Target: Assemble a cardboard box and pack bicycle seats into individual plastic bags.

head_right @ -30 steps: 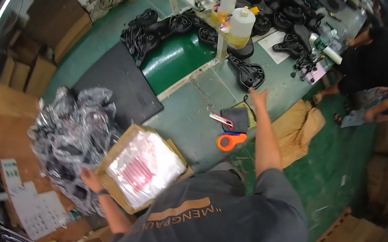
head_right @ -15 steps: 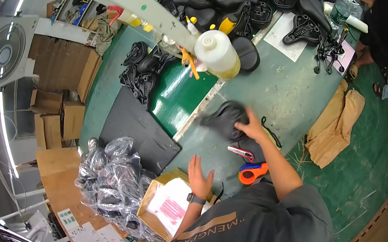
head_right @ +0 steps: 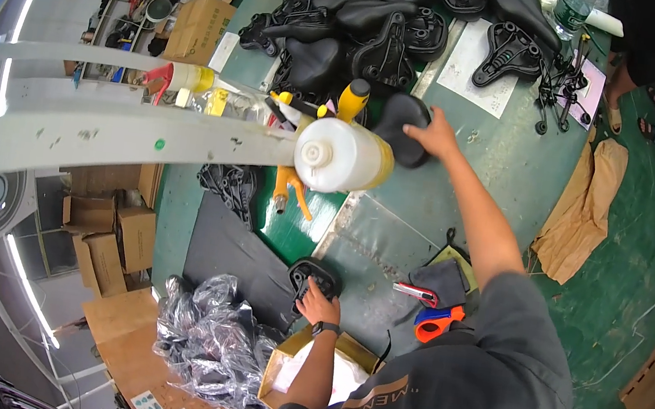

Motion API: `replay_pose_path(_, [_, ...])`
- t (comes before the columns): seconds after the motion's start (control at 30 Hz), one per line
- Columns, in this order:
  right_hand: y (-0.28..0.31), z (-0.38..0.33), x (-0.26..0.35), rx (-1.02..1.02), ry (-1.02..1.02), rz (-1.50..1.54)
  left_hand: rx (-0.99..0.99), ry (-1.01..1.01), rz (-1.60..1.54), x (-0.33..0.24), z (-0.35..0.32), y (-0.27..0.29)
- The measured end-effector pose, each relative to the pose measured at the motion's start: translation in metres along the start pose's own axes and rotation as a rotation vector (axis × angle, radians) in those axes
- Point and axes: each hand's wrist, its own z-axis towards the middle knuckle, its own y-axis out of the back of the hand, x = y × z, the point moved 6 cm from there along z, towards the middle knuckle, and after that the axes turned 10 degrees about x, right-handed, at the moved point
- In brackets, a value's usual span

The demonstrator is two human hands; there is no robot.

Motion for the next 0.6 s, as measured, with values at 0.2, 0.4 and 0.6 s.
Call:
replay_pose_path(0.2, [-0.055,-0.161,-0.052,-0.096,-0.384,1.047,-0.045,-0.143,-0.036,0.007,0.019,0.01])
replay_pose_path(0.4, [-0.069,-0.232,-0.068,0.222,-0.232,0.478,-0.291,0.072,-0.183,0.044,0.051,0.038])
replay_pose_path(0.6, [0.066,-0.058,-0.055,-0.15,0.108,-0.144,-0.116,0.059,-0.416,0.074,0.111,0.022])
